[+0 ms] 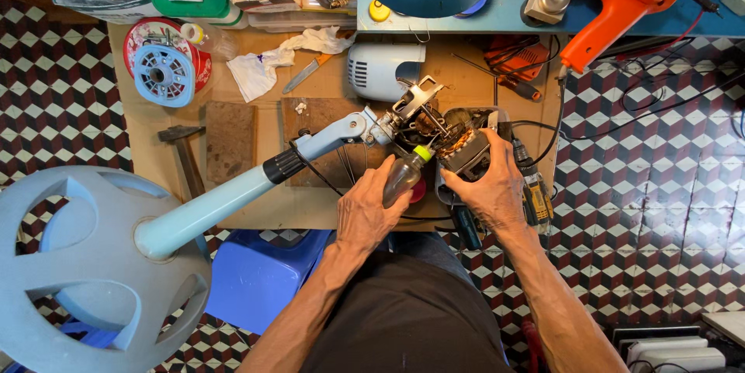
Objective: The person disassembles and reassembles a standing electric fan motor. They use a screwdriver to remove screws, apply lubricant to the motor bearings, and use a cordless drill to tighten screws back into place.
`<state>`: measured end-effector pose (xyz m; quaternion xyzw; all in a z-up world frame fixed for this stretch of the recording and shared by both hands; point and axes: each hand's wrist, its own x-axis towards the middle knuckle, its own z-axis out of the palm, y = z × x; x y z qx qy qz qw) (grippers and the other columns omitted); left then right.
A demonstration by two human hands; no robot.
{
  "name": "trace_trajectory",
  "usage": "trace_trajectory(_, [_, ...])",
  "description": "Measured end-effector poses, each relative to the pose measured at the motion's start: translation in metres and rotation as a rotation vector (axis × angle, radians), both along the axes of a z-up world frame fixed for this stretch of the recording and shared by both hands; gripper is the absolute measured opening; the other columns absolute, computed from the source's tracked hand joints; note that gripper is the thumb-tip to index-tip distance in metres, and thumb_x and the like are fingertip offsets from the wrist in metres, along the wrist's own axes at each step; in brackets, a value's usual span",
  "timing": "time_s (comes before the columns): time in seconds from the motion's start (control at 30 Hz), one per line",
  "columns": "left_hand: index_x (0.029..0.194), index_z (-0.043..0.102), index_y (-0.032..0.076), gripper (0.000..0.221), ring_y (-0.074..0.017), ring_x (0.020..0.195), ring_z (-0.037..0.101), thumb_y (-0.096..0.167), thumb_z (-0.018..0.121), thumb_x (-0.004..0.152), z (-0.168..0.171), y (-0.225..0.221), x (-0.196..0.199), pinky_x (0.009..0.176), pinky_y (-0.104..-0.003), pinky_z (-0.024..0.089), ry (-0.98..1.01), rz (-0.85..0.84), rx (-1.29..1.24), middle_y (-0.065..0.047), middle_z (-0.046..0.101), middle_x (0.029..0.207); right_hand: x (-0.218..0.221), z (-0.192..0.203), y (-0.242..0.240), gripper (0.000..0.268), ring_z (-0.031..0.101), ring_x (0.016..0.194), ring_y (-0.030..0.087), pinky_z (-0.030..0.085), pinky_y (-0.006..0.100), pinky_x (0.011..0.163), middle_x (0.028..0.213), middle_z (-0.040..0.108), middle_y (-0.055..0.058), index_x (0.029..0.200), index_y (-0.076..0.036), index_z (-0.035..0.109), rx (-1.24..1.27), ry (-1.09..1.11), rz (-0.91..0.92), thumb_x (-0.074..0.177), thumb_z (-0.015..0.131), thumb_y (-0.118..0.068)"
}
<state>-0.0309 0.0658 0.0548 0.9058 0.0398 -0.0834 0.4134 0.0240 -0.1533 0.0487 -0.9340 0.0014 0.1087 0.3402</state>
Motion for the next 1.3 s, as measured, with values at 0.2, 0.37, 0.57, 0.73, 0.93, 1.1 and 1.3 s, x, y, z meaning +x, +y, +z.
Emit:
trace_trajectory(0.2, [0.137,0.060,0.005,0.059,-0.0286,0.089,0.071,0.026,0.078,0.085,-0.008,-0.004,0.003,0.076,-0.040,0.057,-0.034,-0.015,0.032,-0.010,0.069,0.100,-0.001,0.000,0.000,0.089,0.065,0.112,0.037,0.057,0.046,0.091,0.130,0.055,0.023,0.142,-0.001,0.043,-0.010,-0.017,0.003,0.072,0.088,-0.032])
trace_trajectory(0.37, [0.137,0.060,0.005,0.058,-0.0279,0.089,0.071,0.025,0.078,0.086,-0.013,-0.003,0.004,0.076,-0.040,0.056,-0.030,-0.026,0.052,-0.010,0.069,0.099,-0.001,-0.003,-0.001,0.090,0.065,0.112,0.037,0.057,0.046,0.090,0.130,0.053,0.023,0.143,-0.001,0.043,-0.007,0.001,0.004,0.072,0.088,-0.032])
trace_trajectory(0.57, [0.138,0.059,0.005,0.059,-0.0274,0.088,0.071,0.024,0.078,0.086,-0.010,-0.001,0.004,0.077,-0.040,0.056,-0.036,-0.038,0.016,-0.010,0.069,0.099,-0.001,-0.004,-0.002,0.090,0.065,0.112,0.036,0.057,0.046,0.091,0.130,0.053,0.023,0.143,-0.001,0.042,-0.016,0.013,0.004,0.072,0.088,-0.034])
trace_trajectory(0.73, [0.140,0.058,0.005,0.060,-0.0276,0.089,0.070,0.023,0.077,0.086,-0.005,0.000,0.005,0.077,-0.040,0.056,-0.017,-0.055,-0.001,-0.010,0.068,0.102,-0.002,-0.005,-0.003,0.092,0.064,0.112,0.037,0.058,0.047,0.091,0.130,0.052,0.023,0.145,-0.002,0.040,-0.013,0.040,0.006,0.073,0.087,-0.035])
trace_trajectory(0.93, [0.138,0.059,0.006,0.058,-0.0265,0.090,0.071,0.023,0.077,0.086,0.001,0.001,0.002,0.076,-0.039,0.057,-0.022,-0.032,0.005,-0.009,0.069,0.100,-0.001,-0.007,-0.004,0.094,0.064,0.112,0.037,0.058,0.046,0.090,0.130,0.051,0.024,0.145,-0.001,0.039,-0.023,0.030,0.023,0.073,0.087,-0.036])
trace_trajectory(1.1, [0.139,0.058,0.006,0.059,-0.0263,0.087,0.071,0.023,0.077,0.086,0.001,0.000,0.003,0.075,-0.039,0.057,-0.019,-0.044,0.001,-0.009,0.068,0.099,-0.001,-0.008,-0.005,0.093,0.065,0.112,0.037,0.058,0.046,0.090,0.130,0.052,0.023,0.144,-0.002,0.040,-0.023,0.036,0.019,0.073,0.088,-0.036])
trace_trajectory(1.3, [0.141,0.057,0.007,0.059,-0.0269,0.087,0.070,0.024,0.077,0.088,0.001,0.000,0.007,0.076,-0.040,0.056,-0.006,-0.051,-0.002,-0.010,0.067,0.098,-0.002,-0.007,-0.005,0.093,0.064,0.114,0.037,0.057,0.047,0.091,0.132,0.051,0.024,0.145,-0.002,0.039,-0.022,0.040,0.018,0.073,0.088,-0.036])
